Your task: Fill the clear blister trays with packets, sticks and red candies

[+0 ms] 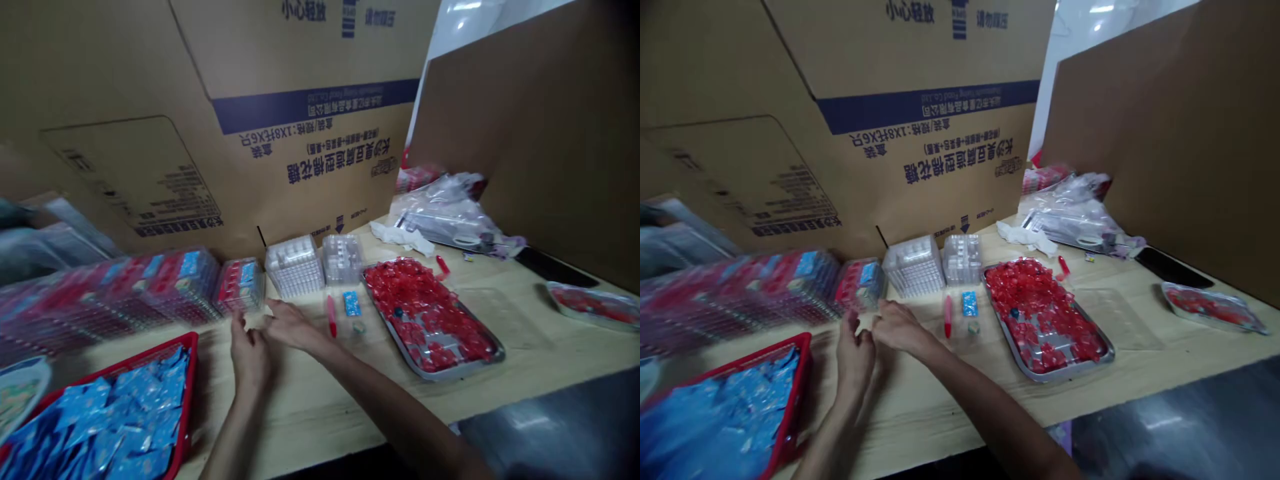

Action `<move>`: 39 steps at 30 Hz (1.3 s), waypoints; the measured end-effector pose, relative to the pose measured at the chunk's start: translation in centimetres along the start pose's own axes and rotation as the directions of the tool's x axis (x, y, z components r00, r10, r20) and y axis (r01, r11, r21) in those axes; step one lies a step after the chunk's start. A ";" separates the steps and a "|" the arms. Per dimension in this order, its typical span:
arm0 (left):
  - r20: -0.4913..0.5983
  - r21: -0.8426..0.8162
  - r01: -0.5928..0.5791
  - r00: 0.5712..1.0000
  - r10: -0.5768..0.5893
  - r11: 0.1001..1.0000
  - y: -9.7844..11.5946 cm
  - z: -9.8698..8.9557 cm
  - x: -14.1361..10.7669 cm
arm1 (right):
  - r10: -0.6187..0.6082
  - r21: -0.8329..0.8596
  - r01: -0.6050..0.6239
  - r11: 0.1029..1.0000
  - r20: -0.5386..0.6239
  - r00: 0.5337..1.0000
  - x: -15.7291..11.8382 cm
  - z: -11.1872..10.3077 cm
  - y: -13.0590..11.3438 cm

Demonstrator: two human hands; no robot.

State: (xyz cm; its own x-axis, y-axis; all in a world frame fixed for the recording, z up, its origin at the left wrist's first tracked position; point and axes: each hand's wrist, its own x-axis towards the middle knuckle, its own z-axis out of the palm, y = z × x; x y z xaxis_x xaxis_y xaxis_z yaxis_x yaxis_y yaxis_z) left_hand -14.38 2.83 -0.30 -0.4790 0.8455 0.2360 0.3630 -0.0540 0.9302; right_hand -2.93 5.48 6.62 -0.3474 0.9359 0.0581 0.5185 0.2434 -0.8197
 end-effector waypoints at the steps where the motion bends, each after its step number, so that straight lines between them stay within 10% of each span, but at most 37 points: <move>1: 0.121 0.070 -0.157 0.982 0.147 0.985 0.2 0.7 -1.4 | -0.003 -0.037 0.003 0.999 -0.005 1.000 -1.9 -1.4 0.3; 6: 0.669 0.056 -0.812 0.463 0.582 0.581 2.5 7.0 -7.0 | 0.062 -0.304 -0.159 0.939 -0.307 0.950 -8.5 -8.3 2.4; 10: 0.728 0.152 -0.921 0.350 0.590 0.359 1.7 7.6 -9.5 | 0.123 -0.442 -0.303 0.844 -0.391 0.912 -12.0 -13.0 4.8; 13: 0.618 0.217 -0.931 0.365 0.696 0.295 -1.6 4.1 -10.3 | 0.216 -0.480 -0.453 0.752 -0.470 0.856 -15.0 -16.4 7.0; 18: 0.540 0.284 -0.858 0.513 0.667 0.429 -5.2 -1.7 -9.4 | 0.239 -0.491 -0.607 0.625 -0.619 0.748 -17.3 -20.8 9.8; 24: 0.387 0.331 -0.635 0.766 0.514 0.698 -2.6 -4.0 -7.4 | 0.209 -0.555 -0.479 0.680 -0.479 0.852 -15.2 -19.3 9.5; 29: 0.700 0.289 -0.752 0.588 0.405 0.592 -1.3 -3.8 -9.1 | 0.076 -0.487 -0.191 0.853 -0.246 0.966 -14.0 -12.2 8.3; 34: 0.501 0.368 -0.647 0.743 0.444 0.667 -0.7 -7.8 -8.4 | 0.061 -0.481 -0.166 0.861 -0.226 0.972 -15.4 -11.7 8.6; 37: 0.376 0.375 -0.603 0.793 0.479 0.704 -1.1 -13.1 -6.5 | 0.166 -0.556 -0.433 0.709 -0.465 0.870 -17.1 -17.9 10.5; 39: 0.274 0.348 -0.535 0.844 0.462 0.770 -1.5 -16.0 -5.3 | 0.268 -0.516 -0.726 0.453 -0.698 0.664 -18.7 -22.7 12.0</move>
State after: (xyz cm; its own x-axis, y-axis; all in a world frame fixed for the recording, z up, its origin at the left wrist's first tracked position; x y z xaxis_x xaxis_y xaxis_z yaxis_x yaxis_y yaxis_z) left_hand -25.19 -10.06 1.51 -0.0175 0.8337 0.5519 0.8135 -0.3090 0.4926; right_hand 27.52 -3.31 8.58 0.4540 0.8642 0.2170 0.8910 -0.4380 -0.1195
